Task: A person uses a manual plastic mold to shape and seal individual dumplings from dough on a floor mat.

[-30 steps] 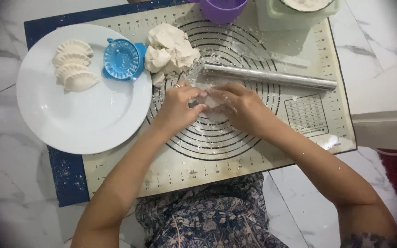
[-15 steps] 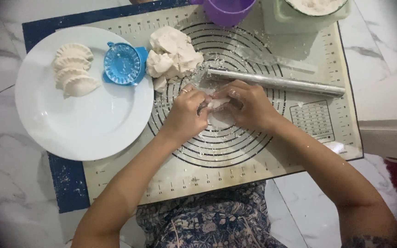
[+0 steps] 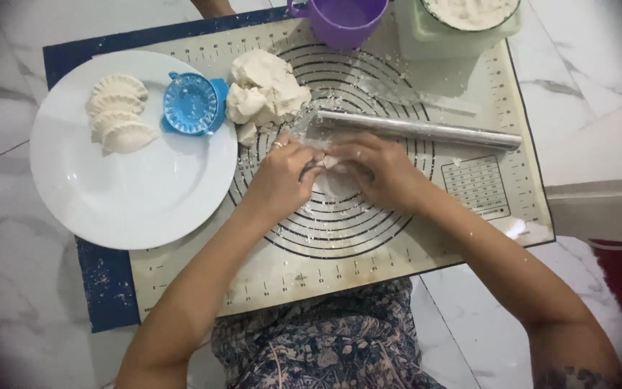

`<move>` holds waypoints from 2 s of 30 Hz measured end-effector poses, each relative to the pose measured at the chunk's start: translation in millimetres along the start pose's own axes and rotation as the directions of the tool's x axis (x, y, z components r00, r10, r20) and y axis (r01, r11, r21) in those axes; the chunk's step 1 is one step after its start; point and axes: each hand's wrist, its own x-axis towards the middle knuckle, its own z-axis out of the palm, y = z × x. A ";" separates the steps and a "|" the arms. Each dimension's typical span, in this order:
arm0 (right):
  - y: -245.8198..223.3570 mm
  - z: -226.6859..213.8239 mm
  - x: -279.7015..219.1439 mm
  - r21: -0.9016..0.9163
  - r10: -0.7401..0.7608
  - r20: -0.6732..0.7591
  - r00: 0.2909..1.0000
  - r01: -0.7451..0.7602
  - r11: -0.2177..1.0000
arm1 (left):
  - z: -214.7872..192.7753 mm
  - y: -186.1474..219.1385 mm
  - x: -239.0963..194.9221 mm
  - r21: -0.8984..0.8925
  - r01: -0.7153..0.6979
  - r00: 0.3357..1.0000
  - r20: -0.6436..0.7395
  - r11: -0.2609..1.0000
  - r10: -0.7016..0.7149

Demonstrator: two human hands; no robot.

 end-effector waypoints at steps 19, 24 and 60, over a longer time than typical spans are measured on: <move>-14.0 -2.4 -6.3 -0.134 0.081 0.050 0.995 -0.073 0.988 | 9.4 -10.5 -0.7 -0.134 0.052 0.998 0.039 0.990 -0.047; -10.4 1.6 -4.7 -0.032 0.140 -0.031 0.990 -0.141 0.990 | 8.4 -5.1 1.5 -0.166 0.072 0.997 0.008 0.984 -0.072; -41.9 -32.3 26.5 -0.107 0.064 0.042 0.997 -0.060 0.992 | -15.0 -11.9 1.4 -0.338 0.164 0.985 0.013 0.927 -0.170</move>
